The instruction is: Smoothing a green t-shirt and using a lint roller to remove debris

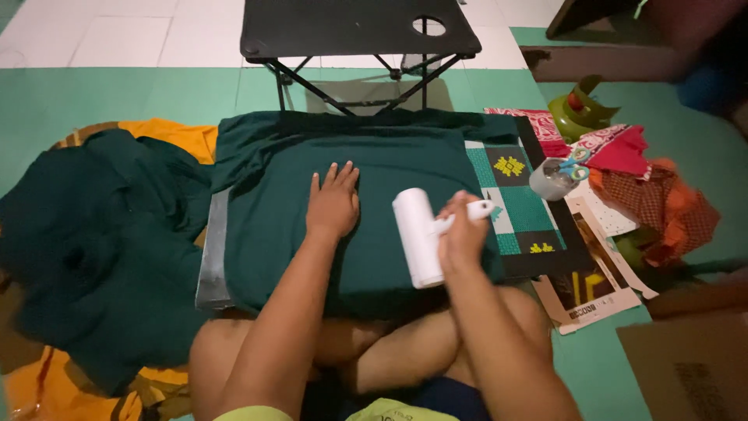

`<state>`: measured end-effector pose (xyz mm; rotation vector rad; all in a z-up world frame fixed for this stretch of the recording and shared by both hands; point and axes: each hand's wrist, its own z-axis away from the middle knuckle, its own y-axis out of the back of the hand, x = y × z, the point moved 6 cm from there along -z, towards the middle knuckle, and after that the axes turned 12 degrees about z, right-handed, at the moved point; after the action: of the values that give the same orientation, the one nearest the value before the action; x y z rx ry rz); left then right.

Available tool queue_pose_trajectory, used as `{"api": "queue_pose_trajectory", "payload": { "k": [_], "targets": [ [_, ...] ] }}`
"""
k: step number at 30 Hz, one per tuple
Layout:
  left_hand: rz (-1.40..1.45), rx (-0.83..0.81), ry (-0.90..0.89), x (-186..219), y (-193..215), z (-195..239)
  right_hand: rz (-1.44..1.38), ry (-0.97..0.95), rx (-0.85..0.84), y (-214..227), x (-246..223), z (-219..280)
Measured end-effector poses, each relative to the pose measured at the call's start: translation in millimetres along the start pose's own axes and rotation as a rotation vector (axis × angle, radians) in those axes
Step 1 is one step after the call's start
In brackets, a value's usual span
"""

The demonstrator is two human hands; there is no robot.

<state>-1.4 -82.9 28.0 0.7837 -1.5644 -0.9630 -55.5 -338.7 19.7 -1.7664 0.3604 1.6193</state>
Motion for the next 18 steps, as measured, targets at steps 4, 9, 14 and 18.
{"api": "queue_pose_trajectory", "payload": {
  "k": [4,9,14,18],
  "targets": [
    [0.020,0.006,0.006,-2,0,0,0.081,0.076,0.063,66,-8,-73],
    [0.018,0.016,-0.007,5,8,5,0.086,0.077,0.137,157,-11,-163],
    [0.014,0.000,-0.001,1,3,3,0.061,0.043,0.165,133,-44,-132],
    [0.037,0.000,-0.002,2,5,4,-0.033,-0.034,0.212,104,10,-151]
  ]
}}
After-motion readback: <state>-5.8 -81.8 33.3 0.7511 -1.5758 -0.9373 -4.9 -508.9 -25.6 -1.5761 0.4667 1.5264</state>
